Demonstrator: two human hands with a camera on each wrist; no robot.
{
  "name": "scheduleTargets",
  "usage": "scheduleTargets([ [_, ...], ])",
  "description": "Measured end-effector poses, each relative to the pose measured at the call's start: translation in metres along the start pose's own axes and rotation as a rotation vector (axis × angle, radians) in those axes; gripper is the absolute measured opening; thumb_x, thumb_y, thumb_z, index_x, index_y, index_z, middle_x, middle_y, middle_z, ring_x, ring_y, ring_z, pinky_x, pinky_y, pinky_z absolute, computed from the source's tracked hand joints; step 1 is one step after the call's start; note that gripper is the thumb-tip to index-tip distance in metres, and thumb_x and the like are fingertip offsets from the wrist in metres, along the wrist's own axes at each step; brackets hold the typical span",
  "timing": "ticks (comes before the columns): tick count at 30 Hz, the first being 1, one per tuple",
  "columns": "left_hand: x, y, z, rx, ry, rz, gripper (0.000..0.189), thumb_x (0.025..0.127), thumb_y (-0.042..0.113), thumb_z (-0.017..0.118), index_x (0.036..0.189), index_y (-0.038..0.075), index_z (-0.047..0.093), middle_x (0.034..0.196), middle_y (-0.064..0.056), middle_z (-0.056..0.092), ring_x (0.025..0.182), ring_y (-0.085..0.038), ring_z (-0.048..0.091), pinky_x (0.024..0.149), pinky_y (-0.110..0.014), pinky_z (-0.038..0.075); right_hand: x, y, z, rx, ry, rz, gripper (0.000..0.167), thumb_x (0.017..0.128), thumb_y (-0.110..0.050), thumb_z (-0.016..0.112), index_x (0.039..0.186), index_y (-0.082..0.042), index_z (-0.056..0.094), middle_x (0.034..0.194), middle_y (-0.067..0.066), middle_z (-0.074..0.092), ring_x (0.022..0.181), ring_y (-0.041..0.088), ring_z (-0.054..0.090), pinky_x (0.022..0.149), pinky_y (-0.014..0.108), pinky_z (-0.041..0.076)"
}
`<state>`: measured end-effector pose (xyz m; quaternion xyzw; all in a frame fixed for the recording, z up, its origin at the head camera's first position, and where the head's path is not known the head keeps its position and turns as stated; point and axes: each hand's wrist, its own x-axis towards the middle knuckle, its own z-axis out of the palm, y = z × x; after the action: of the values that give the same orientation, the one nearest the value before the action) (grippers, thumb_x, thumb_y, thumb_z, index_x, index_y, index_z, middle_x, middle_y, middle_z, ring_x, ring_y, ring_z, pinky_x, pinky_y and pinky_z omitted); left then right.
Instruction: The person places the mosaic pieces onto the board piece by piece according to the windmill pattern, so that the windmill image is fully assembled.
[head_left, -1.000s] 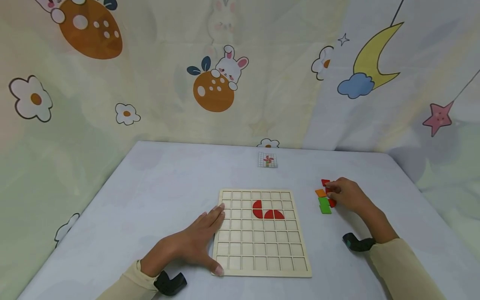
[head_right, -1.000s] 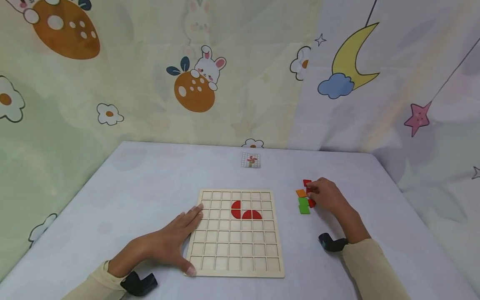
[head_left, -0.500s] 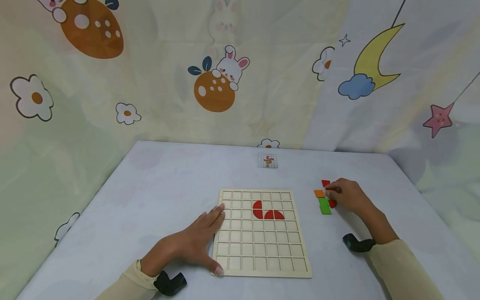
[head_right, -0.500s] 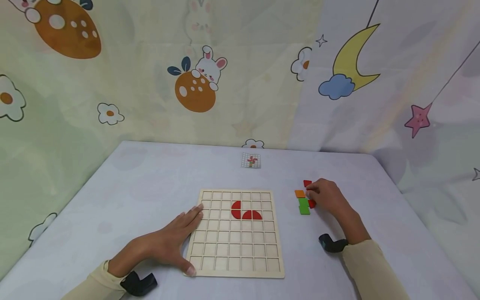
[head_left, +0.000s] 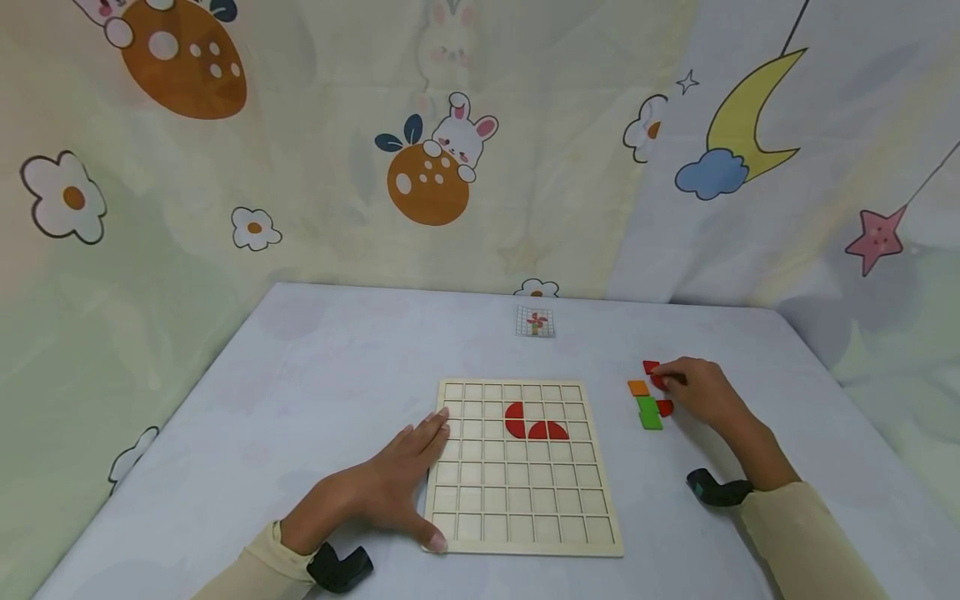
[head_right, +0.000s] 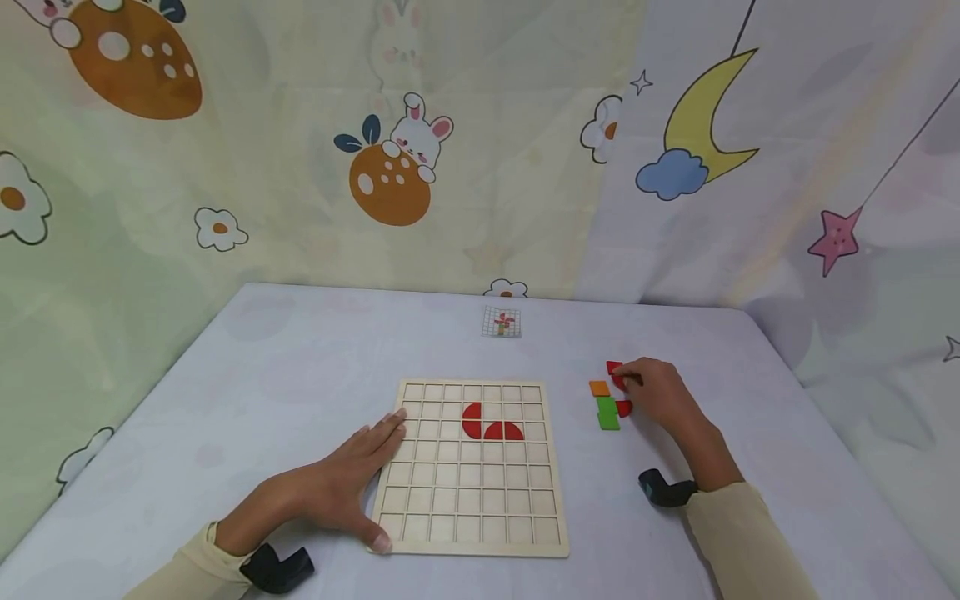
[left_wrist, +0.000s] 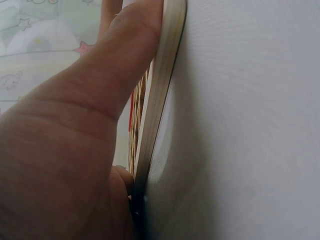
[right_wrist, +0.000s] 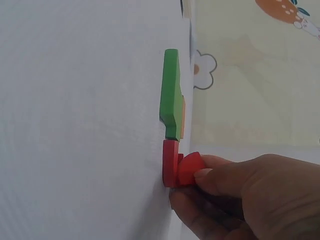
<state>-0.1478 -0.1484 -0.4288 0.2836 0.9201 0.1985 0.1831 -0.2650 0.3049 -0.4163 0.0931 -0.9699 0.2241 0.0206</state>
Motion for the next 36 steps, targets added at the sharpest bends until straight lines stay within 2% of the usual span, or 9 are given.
scheduleTargets([
  [6,0.000,0.000,0.000,0.007,0.000,0.000,0.138,0.060,0.079,0.071,0.156,0.005,0.007,0.162,-0.002,-0.011,0.147,-0.018,-0.008,0.116,-0.046,0.004,0.001,-0.002,0.000,0.037,0.021,-0.007,0.028,0.092,0.002,0.060,0.118,0.010,0.063,0.110,0.026,0.061,0.094,0.036,0.055,0.073,0.043,0.054],
  [12,0.000,0.000,0.000,0.007,0.003,0.002,0.138,0.060,0.079,0.072,0.156,0.005,0.007,0.162,-0.002,-0.011,0.147,-0.018,-0.008,0.117,-0.046,0.004,-0.001,-0.013,0.000,0.087,0.043,-0.041,0.027,0.093,0.000,0.062,0.119,0.006,0.065,0.108,0.022,0.062,0.091,0.032,0.056,0.073,0.042,0.054],
  [19,0.000,0.000,0.000,0.008,-0.001,0.000,0.138,0.060,0.079,0.072,0.156,0.006,0.007,0.162,-0.002,-0.011,0.147,-0.017,-0.008,0.117,-0.046,0.004,-0.006,-0.033,0.001,0.180,0.030,-0.057,0.023,0.092,-0.001,0.062,0.114,0.004,0.068,0.105,0.019,0.064,0.084,0.027,0.059,0.058,0.032,0.052],
  [22,0.000,0.000,0.000,0.008,-0.002,-0.002,0.138,0.060,0.079,0.072,0.156,0.006,0.007,0.162,-0.002,-0.011,0.147,-0.018,-0.008,0.117,-0.046,0.004,-0.007,-0.046,0.003,0.210,0.022,-0.060,0.023,0.091,-0.002,0.065,0.113,0.002,0.069,0.107,0.019,0.065,0.086,0.028,0.062,0.060,0.032,0.052],
  [26,0.000,0.000,-0.001,0.015,-0.003,-0.003,0.138,0.060,0.080,0.071,0.156,0.006,0.006,0.162,-0.003,-0.011,0.147,-0.019,-0.008,0.116,-0.046,0.004,-0.009,-0.062,0.007,0.216,0.007,-0.088,0.021,0.090,-0.001,0.066,0.110,0.001,0.071,0.107,0.016,0.066,0.089,0.028,0.064,0.070,0.034,0.053],
  [33,0.000,0.000,-0.001,0.008,-0.001,0.003,0.137,0.060,0.079,0.072,0.156,0.005,0.007,0.162,-0.003,-0.010,0.147,-0.019,-0.007,0.117,-0.046,0.004,-0.010,-0.082,0.017,0.247,-0.017,-0.104,0.020,0.089,-0.001,0.067,0.108,-0.004,0.073,0.105,0.009,0.067,0.089,0.025,0.064,0.067,0.032,0.054],
  [36,0.000,0.000,0.000,0.009,-0.001,0.003,0.138,0.060,0.079,0.071,0.156,0.005,0.007,0.162,-0.003,-0.010,0.147,-0.018,-0.007,0.117,-0.046,0.004,-0.011,-0.090,0.023,0.240,-0.029,-0.120,0.020,0.090,-0.002,0.067,0.108,-0.006,0.073,0.103,0.006,0.067,0.089,0.024,0.062,0.069,0.032,0.053],
])
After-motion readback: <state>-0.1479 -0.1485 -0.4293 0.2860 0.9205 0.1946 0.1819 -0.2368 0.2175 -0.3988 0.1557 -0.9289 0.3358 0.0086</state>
